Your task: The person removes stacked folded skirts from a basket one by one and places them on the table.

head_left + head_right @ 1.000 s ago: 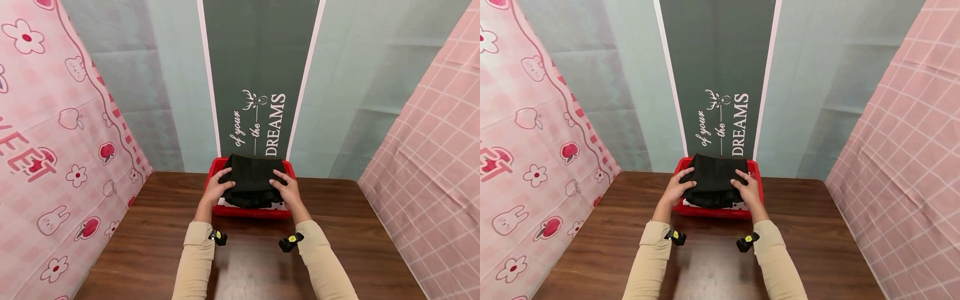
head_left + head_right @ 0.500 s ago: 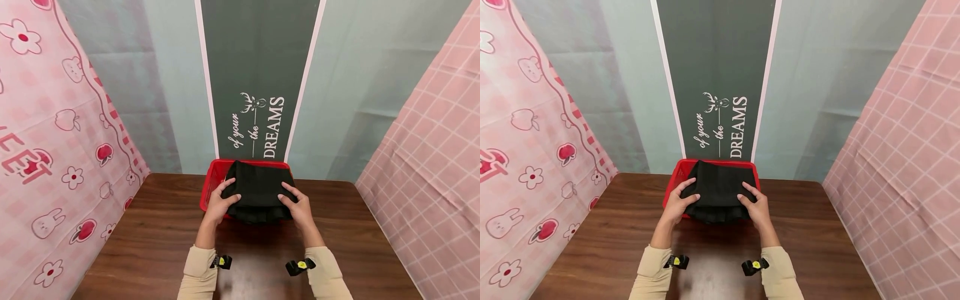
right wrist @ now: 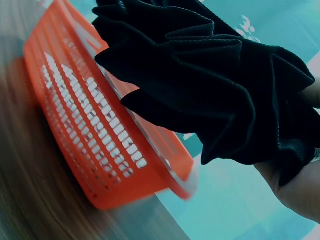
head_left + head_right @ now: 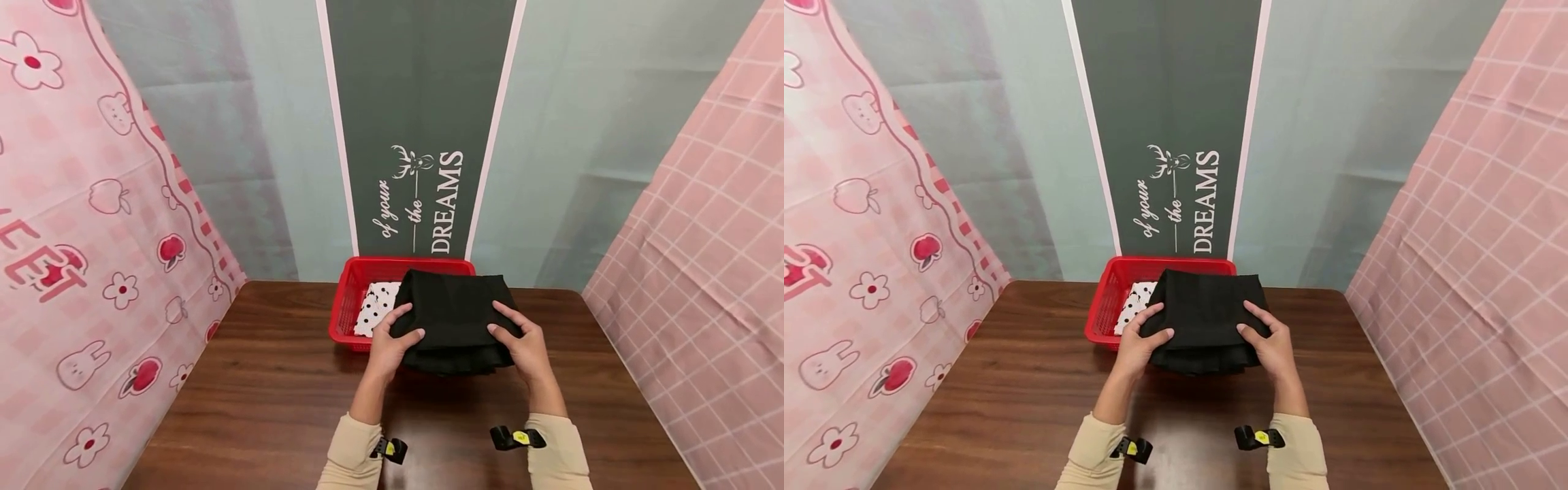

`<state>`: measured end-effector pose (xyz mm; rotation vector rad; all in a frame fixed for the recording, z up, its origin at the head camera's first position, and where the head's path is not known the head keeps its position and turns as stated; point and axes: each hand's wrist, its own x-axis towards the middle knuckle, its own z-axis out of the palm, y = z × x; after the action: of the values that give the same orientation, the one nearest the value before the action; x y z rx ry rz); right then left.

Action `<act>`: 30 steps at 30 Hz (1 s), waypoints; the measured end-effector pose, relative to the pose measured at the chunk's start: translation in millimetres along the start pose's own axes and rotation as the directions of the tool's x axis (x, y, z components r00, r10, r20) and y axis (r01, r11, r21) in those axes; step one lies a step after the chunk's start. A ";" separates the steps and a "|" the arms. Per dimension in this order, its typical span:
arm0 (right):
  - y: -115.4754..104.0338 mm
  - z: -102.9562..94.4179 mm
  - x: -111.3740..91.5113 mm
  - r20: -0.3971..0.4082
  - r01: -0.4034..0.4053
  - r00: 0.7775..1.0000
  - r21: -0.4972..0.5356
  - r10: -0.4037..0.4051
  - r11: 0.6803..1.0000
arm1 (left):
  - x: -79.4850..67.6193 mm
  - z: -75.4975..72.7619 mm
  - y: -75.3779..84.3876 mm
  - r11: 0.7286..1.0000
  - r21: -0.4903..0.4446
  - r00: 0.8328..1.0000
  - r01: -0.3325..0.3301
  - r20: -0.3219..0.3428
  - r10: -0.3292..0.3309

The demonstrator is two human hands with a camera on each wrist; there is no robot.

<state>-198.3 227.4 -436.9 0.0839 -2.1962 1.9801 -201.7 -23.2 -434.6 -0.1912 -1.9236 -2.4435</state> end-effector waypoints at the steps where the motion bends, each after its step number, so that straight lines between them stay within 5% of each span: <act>1: 0.5 -2.8 -0.4 -0.001 0.001 1.000 0.011 -0.001 1.000 | 1.4 2.3 -5.3 1.000 0.005 1.000 -0.004 -0.003 0.004; 10: 10.9 -31.8 2.2 -0.066 -0.003 0.998 0.090 0.009 0.996 | 14.1 30.4 -27.9 0.999 0.043 1.000 -0.006 0.014 0.006; 20: 18.3 -66.0 -4.7 -0.103 -0.044 0.994 0.031 0.047 0.999 | 13.5 58.9 -42.3 0.996 0.069 0.995 0.056 0.078 -0.062; 30: 27.5 -100.5 -4.5 -0.125 -0.031 0.990 0.239 0.063 0.971 | 18.6 97.6 -48.7 0.984 0.165 0.990 0.072 0.105 -0.090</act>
<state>-188.5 329.7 -455.1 -0.0665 -1.8919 2.1976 -217.1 84.1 -457.1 -0.2555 -2.2067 -2.3575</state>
